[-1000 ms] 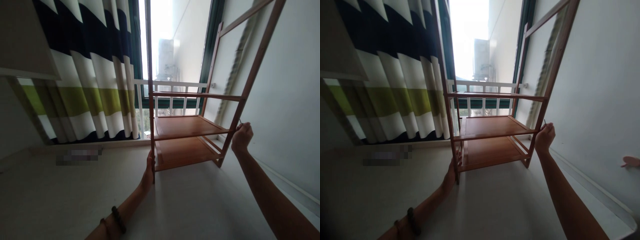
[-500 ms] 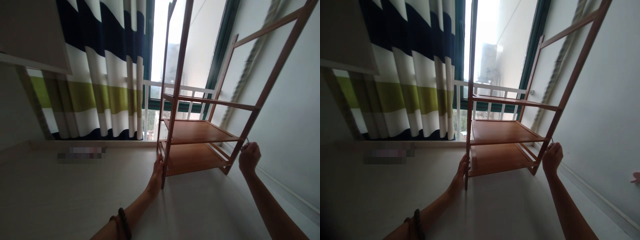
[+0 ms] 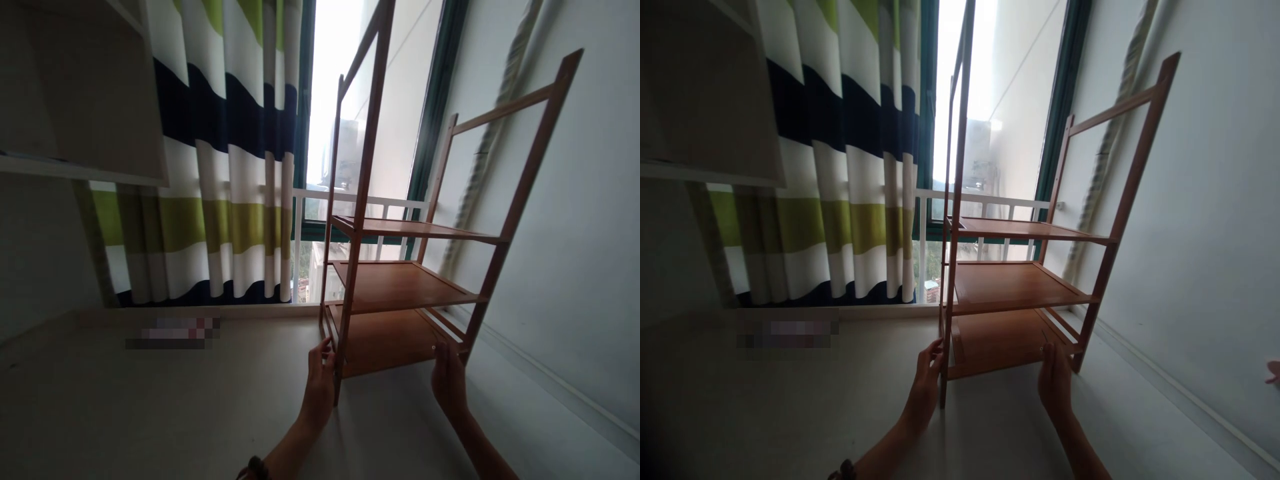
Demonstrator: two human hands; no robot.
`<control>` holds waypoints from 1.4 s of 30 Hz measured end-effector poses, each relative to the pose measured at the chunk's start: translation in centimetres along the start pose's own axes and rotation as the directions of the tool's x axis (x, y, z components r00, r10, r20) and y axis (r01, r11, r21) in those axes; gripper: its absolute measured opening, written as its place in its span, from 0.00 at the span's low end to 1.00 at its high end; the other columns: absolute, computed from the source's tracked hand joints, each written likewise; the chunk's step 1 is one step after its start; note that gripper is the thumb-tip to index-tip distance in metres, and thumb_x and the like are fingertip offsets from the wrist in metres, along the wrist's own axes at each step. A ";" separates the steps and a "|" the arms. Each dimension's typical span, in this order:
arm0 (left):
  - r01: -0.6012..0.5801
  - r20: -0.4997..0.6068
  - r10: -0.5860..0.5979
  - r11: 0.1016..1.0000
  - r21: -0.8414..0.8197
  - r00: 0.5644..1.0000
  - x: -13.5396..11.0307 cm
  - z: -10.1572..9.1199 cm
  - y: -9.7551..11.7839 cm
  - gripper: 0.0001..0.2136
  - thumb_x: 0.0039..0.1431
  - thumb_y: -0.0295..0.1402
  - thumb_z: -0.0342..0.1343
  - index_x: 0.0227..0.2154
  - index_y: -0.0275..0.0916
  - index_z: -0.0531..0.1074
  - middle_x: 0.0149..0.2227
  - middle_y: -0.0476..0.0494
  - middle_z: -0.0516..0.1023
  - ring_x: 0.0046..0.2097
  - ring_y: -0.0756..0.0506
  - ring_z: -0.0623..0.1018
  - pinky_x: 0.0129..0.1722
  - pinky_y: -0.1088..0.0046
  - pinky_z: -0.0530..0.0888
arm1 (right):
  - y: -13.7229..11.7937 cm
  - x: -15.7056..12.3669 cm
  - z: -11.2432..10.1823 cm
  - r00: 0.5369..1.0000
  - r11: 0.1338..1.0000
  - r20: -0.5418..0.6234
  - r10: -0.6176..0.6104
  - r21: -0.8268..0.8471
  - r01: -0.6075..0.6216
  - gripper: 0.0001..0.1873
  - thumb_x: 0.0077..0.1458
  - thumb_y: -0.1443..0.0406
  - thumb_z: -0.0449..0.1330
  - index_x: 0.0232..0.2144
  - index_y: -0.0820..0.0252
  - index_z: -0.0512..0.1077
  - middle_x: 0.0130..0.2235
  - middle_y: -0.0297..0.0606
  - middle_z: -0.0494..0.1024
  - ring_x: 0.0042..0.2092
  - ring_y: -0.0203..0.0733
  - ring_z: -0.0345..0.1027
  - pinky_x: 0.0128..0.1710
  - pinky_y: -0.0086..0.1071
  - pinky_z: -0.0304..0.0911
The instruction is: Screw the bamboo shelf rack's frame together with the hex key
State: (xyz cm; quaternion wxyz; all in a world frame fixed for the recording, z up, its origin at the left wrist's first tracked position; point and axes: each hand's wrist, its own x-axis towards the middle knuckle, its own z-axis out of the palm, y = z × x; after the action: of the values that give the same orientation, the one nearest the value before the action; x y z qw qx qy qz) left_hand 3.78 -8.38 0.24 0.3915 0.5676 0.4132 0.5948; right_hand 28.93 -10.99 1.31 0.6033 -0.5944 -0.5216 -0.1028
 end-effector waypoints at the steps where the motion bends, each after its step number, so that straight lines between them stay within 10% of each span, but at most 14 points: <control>1: -0.012 -0.006 0.012 1.000 -0.001 1.000 0.0 -0.1 0.0 0.17 0.59 0.41 0.42 0.48 0.39 0.62 0.45 0.40 0.65 0.47 0.45 0.68 0.47 0.68 0.66 | -0.2 -0.3 0.1 0.999 1.000 0.025 -0.024 -0.004 0.024 0.18 0.59 0.56 0.40 0.23 0.58 0.58 0.22 0.34 0.62 0.26 0.39 0.57 0.28 0.34 0.54; 12: -0.212 0.019 0.212 0.967 0.139 0.977 0.5 -1.2 1.6 0.07 0.58 0.35 0.44 0.34 0.39 0.63 0.34 0.45 0.67 0.36 0.47 0.69 0.38 0.69 0.68 | -6.8 -3.2 2.0 0.924 0.941 0.175 -0.339 0.083 0.329 0.11 0.59 0.69 0.42 0.24 0.58 0.56 0.23 0.33 0.60 0.25 0.35 0.56 0.25 0.29 0.55; 17: -0.479 0.504 0.373 0.873 0.093 0.779 0.8 -4.2 8.8 0.04 0.56 0.29 0.47 0.30 0.37 0.66 0.26 0.49 0.69 0.29 0.51 0.68 0.31 0.75 0.67 | -12.3 -3.3 1.6 0.865 0.879 0.167 -0.474 0.151 0.453 0.11 0.57 0.71 0.45 0.23 0.59 0.56 0.23 0.31 0.58 0.25 0.33 0.53 0.25 0.28 0.52; 21: -0.503 0.656 0.373 0.864 0.011 0.656 0.8 -6.2 14.2 0.05 0.52 0.28 0.52 0.33 0.37 0.69 0.30 0.47 0.72 0.31 0.51 0.71 0.33 0.76 0.69 | -16.5 -2.6 1.4 0.852 0.875 0.222 -0.474 0.224 0.429 0.10 0.57 0.72 0.47 0.23 0.60 0.58 0.23 0.31 0.59 0.25 0.32 0.54 0.25 0.26 0.51; 29: -0.534 0.561 0.425 0.845 0.037 0.711 2.0 -7.8 14.7 0.07 0.52 0.35 0.55 0.32 0.38 0.72 0.29 0.46 0.74 0.30 0.50 0.73 0.32 0.74 0.71 | -21.6 -0.8 2.0 0.838 0.926 0.414 -0.356 0.276 0.257 0.12 0.58 0.68 0.46 0.23 0.60 0.59 0.23 0.32 0.62 0.25 0.32 0.56 0.26 0.27 0.51; 42: -0.528 0.556 0.422 0.849 0.036 0.716 3.4 -8.7 14.3 0.05 0.50 0.31 0.57 0.31 0.38 0.73 0.29 0.49 0.77 0.31 0.51 0.76 0.33 0.75 0.74 | -21.1 -0.6 3.6 0.782 0.918 0.536 -0.319 0.381 0.113 0.13 0.59 0.65 0.45 0.22 0.60 0.57 0.22 0.29 0.59 0.24 0.30 0.52 0.24 0.26 0.48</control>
State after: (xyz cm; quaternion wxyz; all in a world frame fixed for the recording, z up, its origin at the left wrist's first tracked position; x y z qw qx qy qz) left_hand -5.04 -10.66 14.71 0.2662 0.8305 0.1840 0.4534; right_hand 11.11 -14.09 12.86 0.4861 -0.4231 -0.7574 0.1050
